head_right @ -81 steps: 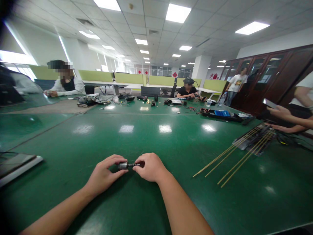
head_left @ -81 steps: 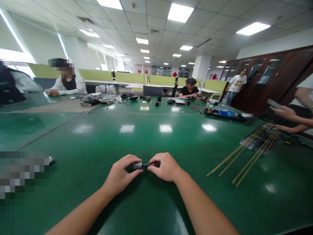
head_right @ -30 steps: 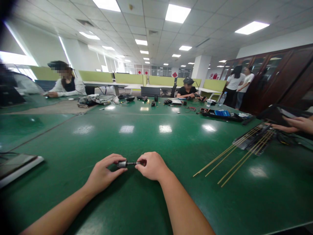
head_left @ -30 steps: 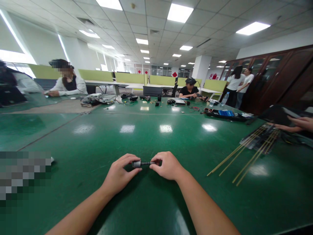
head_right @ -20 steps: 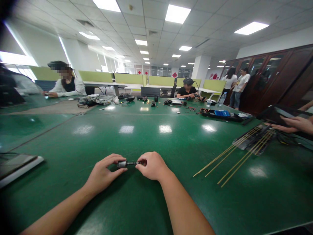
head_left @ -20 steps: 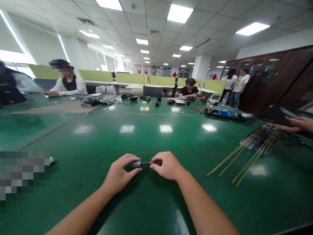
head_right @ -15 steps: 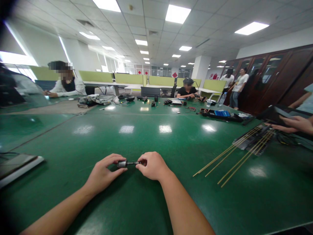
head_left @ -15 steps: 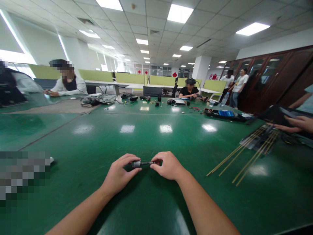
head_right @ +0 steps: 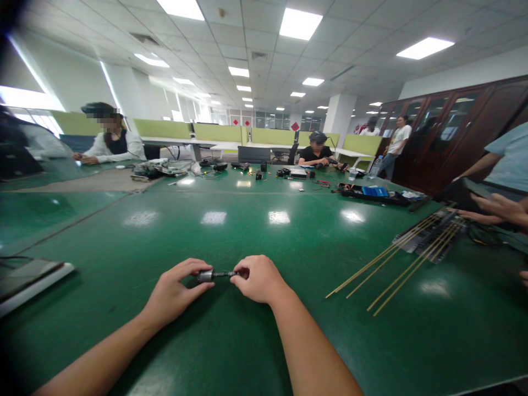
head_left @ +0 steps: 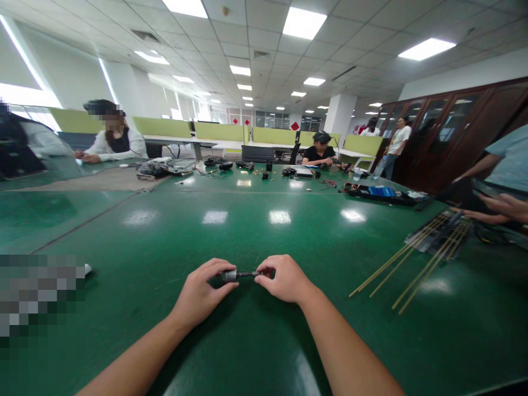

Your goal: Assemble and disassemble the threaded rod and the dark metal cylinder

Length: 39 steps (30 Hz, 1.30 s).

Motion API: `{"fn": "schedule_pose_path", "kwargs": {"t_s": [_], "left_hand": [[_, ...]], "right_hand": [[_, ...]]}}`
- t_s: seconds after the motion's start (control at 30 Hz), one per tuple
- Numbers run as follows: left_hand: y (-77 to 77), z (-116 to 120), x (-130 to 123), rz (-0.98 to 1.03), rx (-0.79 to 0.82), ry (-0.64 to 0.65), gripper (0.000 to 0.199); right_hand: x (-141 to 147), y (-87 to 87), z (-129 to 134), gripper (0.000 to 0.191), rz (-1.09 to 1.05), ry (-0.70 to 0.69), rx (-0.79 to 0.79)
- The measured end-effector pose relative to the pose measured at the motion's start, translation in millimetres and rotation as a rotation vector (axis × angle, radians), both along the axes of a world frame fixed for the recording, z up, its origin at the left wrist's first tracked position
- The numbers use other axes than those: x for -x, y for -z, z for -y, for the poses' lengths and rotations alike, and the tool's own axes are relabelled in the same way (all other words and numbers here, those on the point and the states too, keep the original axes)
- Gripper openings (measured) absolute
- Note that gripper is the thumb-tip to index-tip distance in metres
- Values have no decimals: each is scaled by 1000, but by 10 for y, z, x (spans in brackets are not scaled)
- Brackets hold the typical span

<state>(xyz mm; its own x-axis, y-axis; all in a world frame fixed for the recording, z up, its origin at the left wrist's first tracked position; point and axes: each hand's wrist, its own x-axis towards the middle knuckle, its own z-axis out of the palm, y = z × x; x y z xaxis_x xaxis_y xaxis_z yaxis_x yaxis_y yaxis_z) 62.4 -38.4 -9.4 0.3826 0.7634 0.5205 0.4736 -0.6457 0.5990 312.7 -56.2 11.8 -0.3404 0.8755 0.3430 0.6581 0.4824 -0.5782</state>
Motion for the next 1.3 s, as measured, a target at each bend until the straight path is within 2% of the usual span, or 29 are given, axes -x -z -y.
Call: {"fn": "schedule_pose_path", "kwargs": {"t_s": [1.3], "left_hand": [[-9, 0, 15, -2, -13, -14, 24]], "right_hand": [[-44, -42, 2, 15, 15, 23, 11]]}}
